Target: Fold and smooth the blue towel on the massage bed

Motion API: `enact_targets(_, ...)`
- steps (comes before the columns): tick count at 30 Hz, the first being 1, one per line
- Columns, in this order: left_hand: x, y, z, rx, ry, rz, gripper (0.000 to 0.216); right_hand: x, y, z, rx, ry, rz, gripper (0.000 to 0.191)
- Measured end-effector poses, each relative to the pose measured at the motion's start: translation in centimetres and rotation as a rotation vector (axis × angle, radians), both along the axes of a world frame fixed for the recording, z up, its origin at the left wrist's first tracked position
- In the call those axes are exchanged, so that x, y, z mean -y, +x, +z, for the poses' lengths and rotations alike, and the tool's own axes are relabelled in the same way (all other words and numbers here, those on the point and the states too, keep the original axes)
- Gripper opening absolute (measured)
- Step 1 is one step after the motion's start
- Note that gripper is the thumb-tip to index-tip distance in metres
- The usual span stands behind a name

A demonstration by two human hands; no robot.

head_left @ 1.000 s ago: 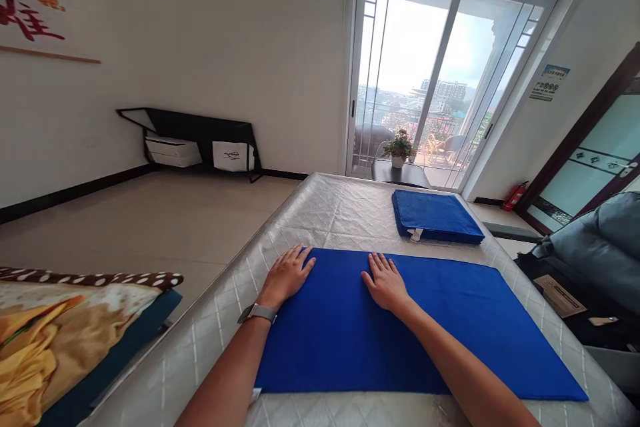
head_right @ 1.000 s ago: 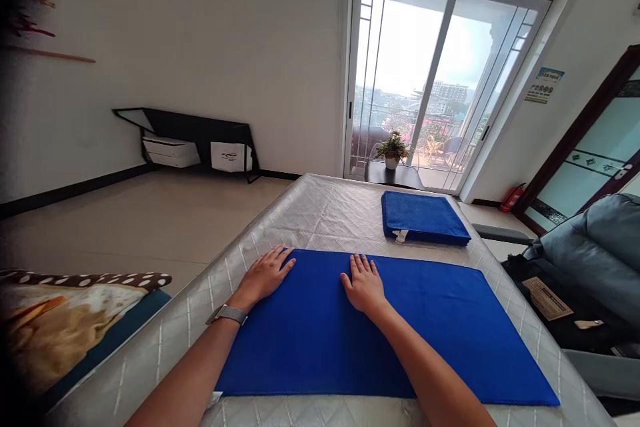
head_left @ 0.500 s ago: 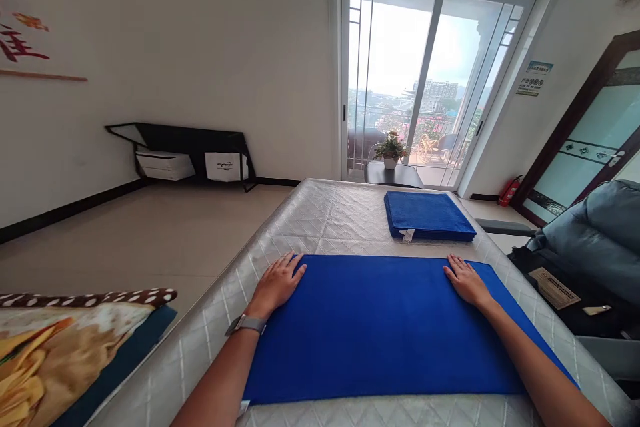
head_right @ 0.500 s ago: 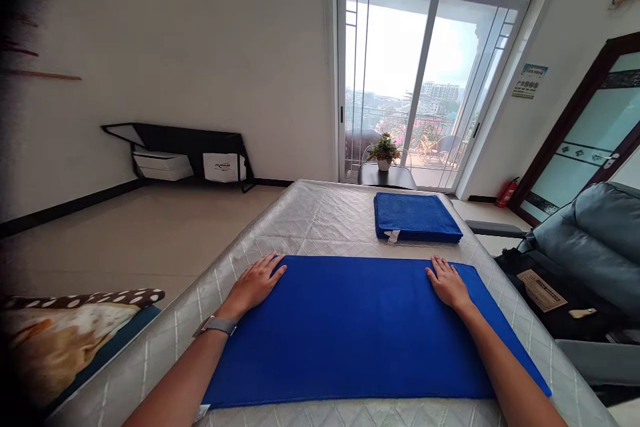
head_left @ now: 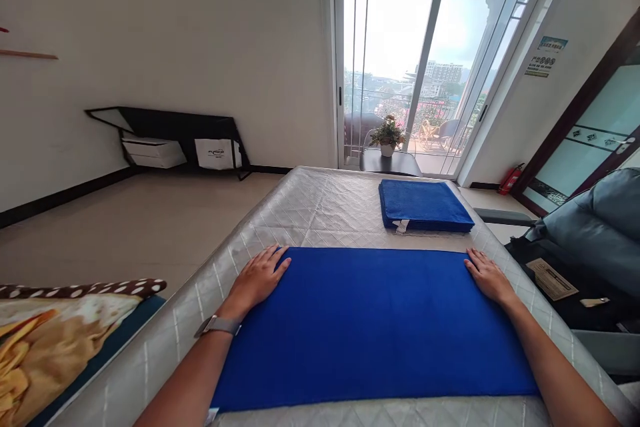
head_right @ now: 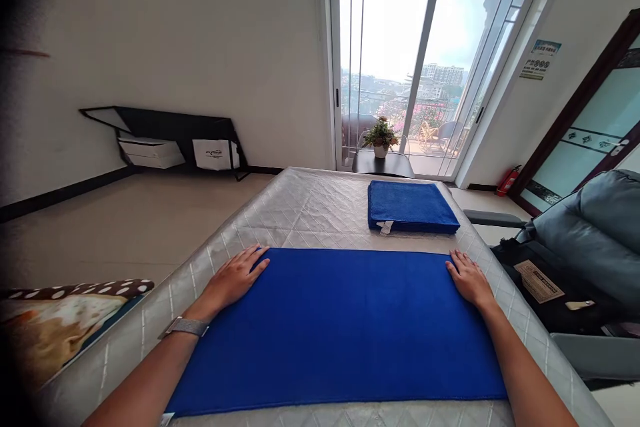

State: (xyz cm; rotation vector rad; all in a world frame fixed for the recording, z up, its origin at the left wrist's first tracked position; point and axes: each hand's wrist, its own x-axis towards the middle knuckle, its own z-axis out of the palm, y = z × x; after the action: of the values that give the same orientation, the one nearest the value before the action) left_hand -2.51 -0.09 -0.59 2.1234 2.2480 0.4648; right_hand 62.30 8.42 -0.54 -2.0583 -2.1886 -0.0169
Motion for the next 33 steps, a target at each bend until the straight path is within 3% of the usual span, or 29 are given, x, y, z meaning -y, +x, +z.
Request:
enact_targets(11, 0.1, 0.0, 0.2, -0.033, -0.02, -0.002, 0.063, 0.2, -0.4, 0.3, -0.02, 0.014, -0.02, 0.065)
enact_targets(26, 0.4, 0.6, 0.6, -0.048, 0.016, -0.013, 0.058, 1.4, -2.5, 3.3, 0.14, -0.038, -0.071, 0.065)
enact_targets(30, 0.5, 0.7, 0.8, -0.045, 0.01, 0.0, 0.057, 1.7, -6.5, 4.6, 0.201, 0.033, -0.084, 0.06)
enact_targets(33, 0.5, 0.7, 0.8, -0.035, 0.011, -0.003, 0.058, 2.4, -13.2, 4.9, 0.197, 0.116, -0.015, 0.059)
